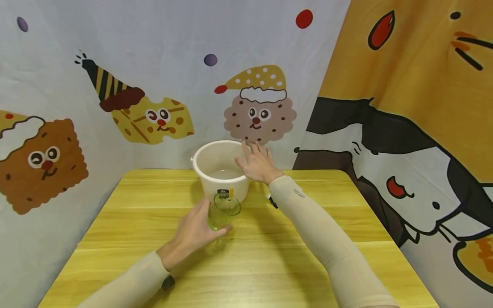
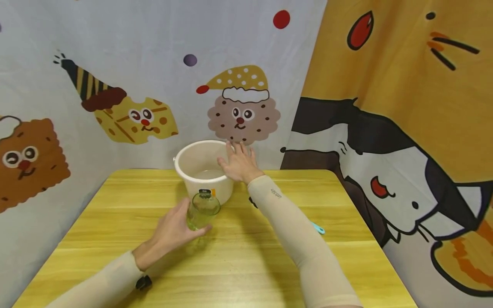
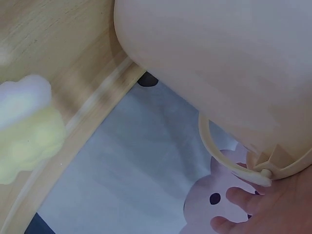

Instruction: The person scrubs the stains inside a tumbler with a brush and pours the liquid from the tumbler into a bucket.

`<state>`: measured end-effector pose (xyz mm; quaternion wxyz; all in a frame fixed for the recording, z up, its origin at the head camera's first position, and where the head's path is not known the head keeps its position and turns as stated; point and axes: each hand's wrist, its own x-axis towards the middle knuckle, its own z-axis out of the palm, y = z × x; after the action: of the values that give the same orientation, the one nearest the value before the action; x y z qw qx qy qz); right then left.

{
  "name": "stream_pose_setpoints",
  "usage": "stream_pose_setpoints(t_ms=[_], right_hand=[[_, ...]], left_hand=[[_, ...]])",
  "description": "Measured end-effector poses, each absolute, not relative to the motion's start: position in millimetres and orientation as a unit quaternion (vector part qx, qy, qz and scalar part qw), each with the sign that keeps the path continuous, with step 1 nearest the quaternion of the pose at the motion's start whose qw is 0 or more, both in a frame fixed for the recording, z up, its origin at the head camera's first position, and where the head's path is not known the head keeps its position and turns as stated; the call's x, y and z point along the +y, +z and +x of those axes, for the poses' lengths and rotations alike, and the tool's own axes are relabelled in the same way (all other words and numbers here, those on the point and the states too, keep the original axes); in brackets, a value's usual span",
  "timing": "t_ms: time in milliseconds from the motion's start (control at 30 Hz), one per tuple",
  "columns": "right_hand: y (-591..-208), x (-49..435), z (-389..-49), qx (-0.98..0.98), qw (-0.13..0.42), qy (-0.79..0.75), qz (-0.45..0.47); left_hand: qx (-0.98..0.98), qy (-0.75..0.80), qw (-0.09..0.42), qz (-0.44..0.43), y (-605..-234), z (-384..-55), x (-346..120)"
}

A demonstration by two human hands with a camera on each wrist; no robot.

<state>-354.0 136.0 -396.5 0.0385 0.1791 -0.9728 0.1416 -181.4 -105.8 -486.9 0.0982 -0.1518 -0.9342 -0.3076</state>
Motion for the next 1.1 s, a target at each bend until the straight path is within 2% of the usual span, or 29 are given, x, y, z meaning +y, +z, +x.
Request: stream_pose_setpoints(t_ms=[867, 1100], right_hand=[[-398.2, 135.1, -352.9, -0.972, 0.028, 0.166, 0.165], [-398.5, 135.8, -352.6, -0.971, 0.025, 0.178, 0.16]], left_hand=[[-0.929, -0.321, 0.091, -0.161, -494.7, -180.2, -100.4], [-0.933, -0.331, 0.064, -0.123, -490.2, -177.0, -103.8]])
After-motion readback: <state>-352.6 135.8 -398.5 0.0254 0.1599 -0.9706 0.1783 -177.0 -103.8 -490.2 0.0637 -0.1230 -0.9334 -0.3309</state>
